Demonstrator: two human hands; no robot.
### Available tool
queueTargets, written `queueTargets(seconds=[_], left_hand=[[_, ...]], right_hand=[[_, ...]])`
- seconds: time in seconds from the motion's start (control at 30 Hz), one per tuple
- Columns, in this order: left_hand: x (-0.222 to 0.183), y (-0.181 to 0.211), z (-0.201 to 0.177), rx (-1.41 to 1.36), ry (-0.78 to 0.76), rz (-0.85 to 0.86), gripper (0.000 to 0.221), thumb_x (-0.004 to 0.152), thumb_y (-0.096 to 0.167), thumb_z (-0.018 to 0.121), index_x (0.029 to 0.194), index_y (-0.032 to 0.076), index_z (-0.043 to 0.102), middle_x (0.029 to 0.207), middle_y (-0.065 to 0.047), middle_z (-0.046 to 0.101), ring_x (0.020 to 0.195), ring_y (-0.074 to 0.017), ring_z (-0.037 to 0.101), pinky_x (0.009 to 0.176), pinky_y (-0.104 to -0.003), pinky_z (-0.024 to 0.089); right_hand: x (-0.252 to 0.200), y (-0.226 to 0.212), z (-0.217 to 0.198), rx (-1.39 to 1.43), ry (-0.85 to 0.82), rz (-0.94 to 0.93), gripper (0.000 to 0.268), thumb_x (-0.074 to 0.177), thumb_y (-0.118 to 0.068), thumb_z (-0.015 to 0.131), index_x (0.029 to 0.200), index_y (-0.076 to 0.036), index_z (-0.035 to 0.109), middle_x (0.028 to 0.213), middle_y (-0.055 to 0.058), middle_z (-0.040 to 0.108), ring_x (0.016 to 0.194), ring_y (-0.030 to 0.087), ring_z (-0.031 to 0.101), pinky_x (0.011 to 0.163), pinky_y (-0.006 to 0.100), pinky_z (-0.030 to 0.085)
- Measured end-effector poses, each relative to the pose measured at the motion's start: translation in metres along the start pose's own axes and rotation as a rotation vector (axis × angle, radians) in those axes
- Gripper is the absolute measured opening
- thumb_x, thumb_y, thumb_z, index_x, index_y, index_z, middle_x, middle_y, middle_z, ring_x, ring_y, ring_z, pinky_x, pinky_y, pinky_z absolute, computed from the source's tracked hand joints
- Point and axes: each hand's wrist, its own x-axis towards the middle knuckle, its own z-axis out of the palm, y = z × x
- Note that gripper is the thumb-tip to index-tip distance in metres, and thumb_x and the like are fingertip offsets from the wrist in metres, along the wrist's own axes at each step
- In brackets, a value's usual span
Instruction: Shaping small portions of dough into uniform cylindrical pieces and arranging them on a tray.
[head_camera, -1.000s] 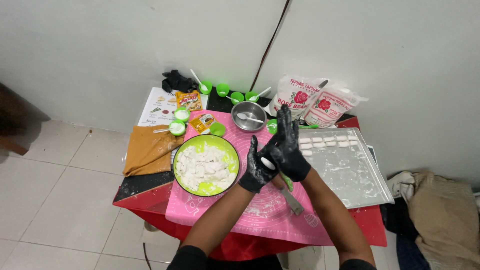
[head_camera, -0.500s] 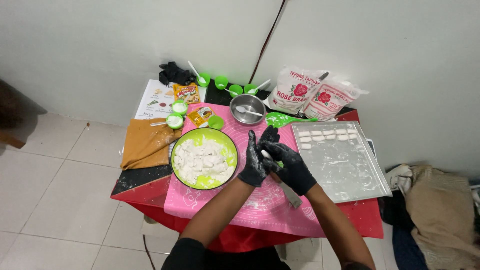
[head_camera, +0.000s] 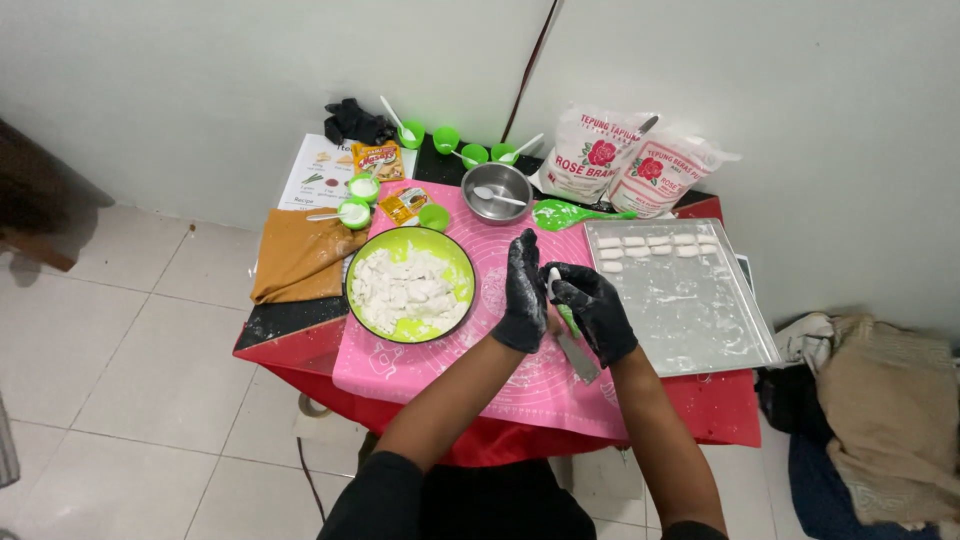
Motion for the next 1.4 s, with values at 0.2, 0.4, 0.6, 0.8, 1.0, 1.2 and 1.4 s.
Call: queueTargets(seconds=[0.2,0.4,0.6,0.8,1.0,1.2,1.4], left_hand=[[-0.155,0.068,-0.002,0.26,-0.26,0.411,0.054,0.107,0.046,0.035,0.151,0.017,0.046,0.159,-0.004,0.045,0.15,-0.0149,0.033,0.122,-0.042,0.021],[-0.197,0.089,-0.062,0.991,-0.343,0.633,0.033,0.099,0.021,0.056,0.128,0.007,0.063,0.129,-0.015,0.067,0.126,-0.0288,0.06,0.108,-0.042,0.044],[-0.194,0.1,-0.072,1.387,-0.371,0.901,0.03,0.096,0.024,0.06,0.125,0.016,0.068,0.127,-0.006,0.066,0.128,-0.0265,0.06,0.109,-0.04,0.045],[-0.183,0.097,-0.075,1.72,-0.36,1.031,0.043,0.092,0.024,0.065,0.133,0.011,0.06,0.125,-0.014,0.064,0.124,-0.0325,0.061,0.107,-0.043,0.047],[-0.155,0.088,-0.073,1.897,-0.35,1.024,0.052,0.092,0.024,0.065,0.139,0.007,0.054,0.132,-0.019,0.061,0.126,-0.0364,0.059,0.108,-0.047,0.045],[-0.088,0.06,-0.088,2.106,-0.526,0.975,0.039,0.094,0.017,0.059,0.133,0.013,0.062,0.134,-0.013,0.064,0.13,-0.0336,0.058,0.107,-0.045,0.047],[-0.094,0.068,-0.068,2.275,-0.542,0.928,0.016,0.093,0.016,0.058,0.102,0.018,0.071,0.1,-0.005,0.07,0.097,-0.0267,0.069,0.078,-0.039,0.057]], right_hand=[[-0.024,-0.028,0.014,-0.203,-0.074,0.12,0.039,0.085,-0.006,0.083,0.122,-0.002,0.071,0.11,0.014,0.074,0.099,0.018,0.067,0.093,0.036,0.055],[-0.023,0.025,0.023,-1.063,-0.449,-0.296,0.027,0.089,-0.026,0.078,0.113,-0.011,0.075,0.095,0.015,0.076,0.095,0.032,0.073,0.087,0.042,0.059],[-0.023,0.058,0.017,-1.63,-0.442,-0.753,0.02,0.09,-0.04,0.067,0.105,-0.028,0.07,0.096,0.0,0.066,0.102,0.021,0.064,0.078,0.035,0.055],[-0.029,0.003,0.008,-1.471,-0.315,-0.808,0.029,0.096,-0.04,0.064,0.12,-0.027,0.069,0.106,0.002,0.071,0.096,0.024,0.07,0.076,0.038,0.056],[-0.008,0.016,-0.018,-1.431,-0.243,-0.638,0.027,0.098,-0.038,0.064,0.119,-0.023,0.069,0.104,0.006,0.073,0.1,0.028,0.07,0.082,0.043,0.057],[0.01,0.074,-0.034,-1.628,-0.259,-0.183,0.054,0.096,-0.052,0.058,0.146,-0.031,0.051,0.129,0.007,0.067,0.126,0.028,0.063,0.104,0.048,0.052],[0.0,0.051,-0.017,-1.537,-0.287,0.063,0.062,0.095,-0.055,0.059,0.152,-0.035,0.045,0.139,0.004,0.063,0.133,0.025,0.058,0.11,0.047,0.048]])
